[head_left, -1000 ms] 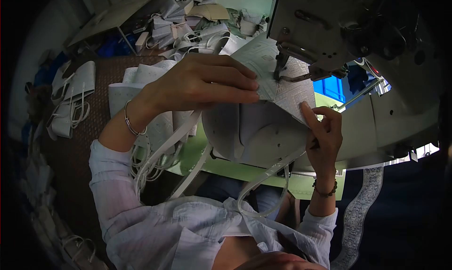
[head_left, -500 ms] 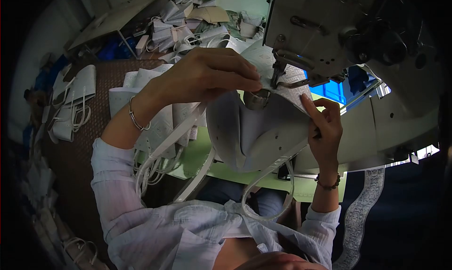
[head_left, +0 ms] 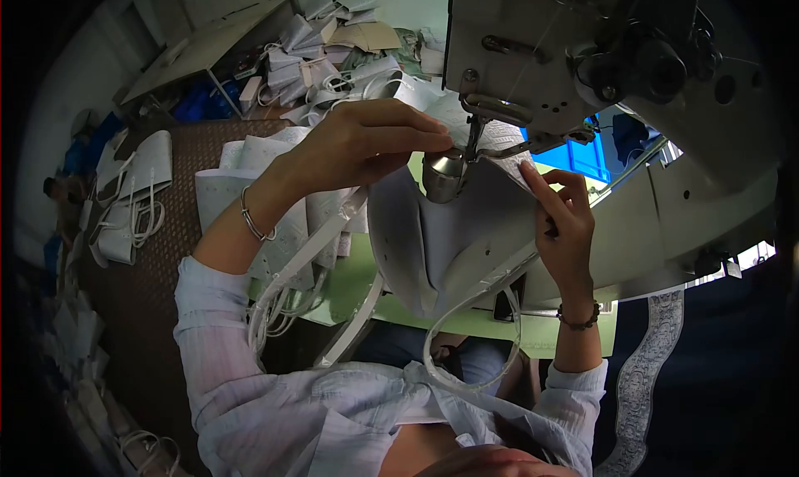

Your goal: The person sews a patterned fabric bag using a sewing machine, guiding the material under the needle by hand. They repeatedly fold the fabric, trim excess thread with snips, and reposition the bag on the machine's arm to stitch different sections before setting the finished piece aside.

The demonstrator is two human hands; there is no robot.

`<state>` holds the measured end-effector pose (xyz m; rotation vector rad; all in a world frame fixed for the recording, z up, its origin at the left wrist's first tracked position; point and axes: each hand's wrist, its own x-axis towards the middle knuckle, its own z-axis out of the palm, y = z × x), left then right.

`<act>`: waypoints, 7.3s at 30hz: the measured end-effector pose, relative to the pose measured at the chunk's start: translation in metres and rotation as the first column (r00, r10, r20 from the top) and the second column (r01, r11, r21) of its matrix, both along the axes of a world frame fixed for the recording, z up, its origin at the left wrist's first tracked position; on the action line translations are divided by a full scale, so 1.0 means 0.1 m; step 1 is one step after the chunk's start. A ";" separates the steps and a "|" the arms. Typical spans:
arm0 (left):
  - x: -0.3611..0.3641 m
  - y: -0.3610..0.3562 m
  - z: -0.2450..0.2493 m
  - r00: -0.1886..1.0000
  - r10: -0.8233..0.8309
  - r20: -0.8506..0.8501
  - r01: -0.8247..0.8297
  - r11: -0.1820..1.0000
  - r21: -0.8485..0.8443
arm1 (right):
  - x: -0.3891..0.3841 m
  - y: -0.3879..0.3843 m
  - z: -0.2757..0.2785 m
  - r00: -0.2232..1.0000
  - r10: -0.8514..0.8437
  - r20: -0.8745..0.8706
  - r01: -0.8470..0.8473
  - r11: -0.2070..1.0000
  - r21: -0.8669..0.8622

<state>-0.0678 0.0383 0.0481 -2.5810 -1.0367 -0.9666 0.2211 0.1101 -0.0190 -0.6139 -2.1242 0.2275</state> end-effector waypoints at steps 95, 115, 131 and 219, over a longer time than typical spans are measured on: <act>0.94 -0.77 -0.15 0.956 -0.180 0.232 0.206 0.974 -0.092 | 0.12 -1.36 -0.61 0.886 0.422 0.191 -0.111 0.594 -0.797; 0.51 -1.30 -0.29 0.739 -0.496 -0.456 -0.102 0.588 -0.803 | 0.54 -1.39 -0.54 0.836 0.111 0.538 -0.290 0.921 0.261; 1.01 -2.39 1.16 0.443 0.843 -0.304 -0.477 0.509 0.716 | 0.46 -1.51 0.62 0.926 0.036 0.375 -0.170 0.928 0.332; 0.15 0.17 0.34 0.889 0.457 0.034 -0.399 0.808 -0.434 | 0.33 -1.34 -0.60 0.853 0.520 0.038 -0.513 0.823 0.244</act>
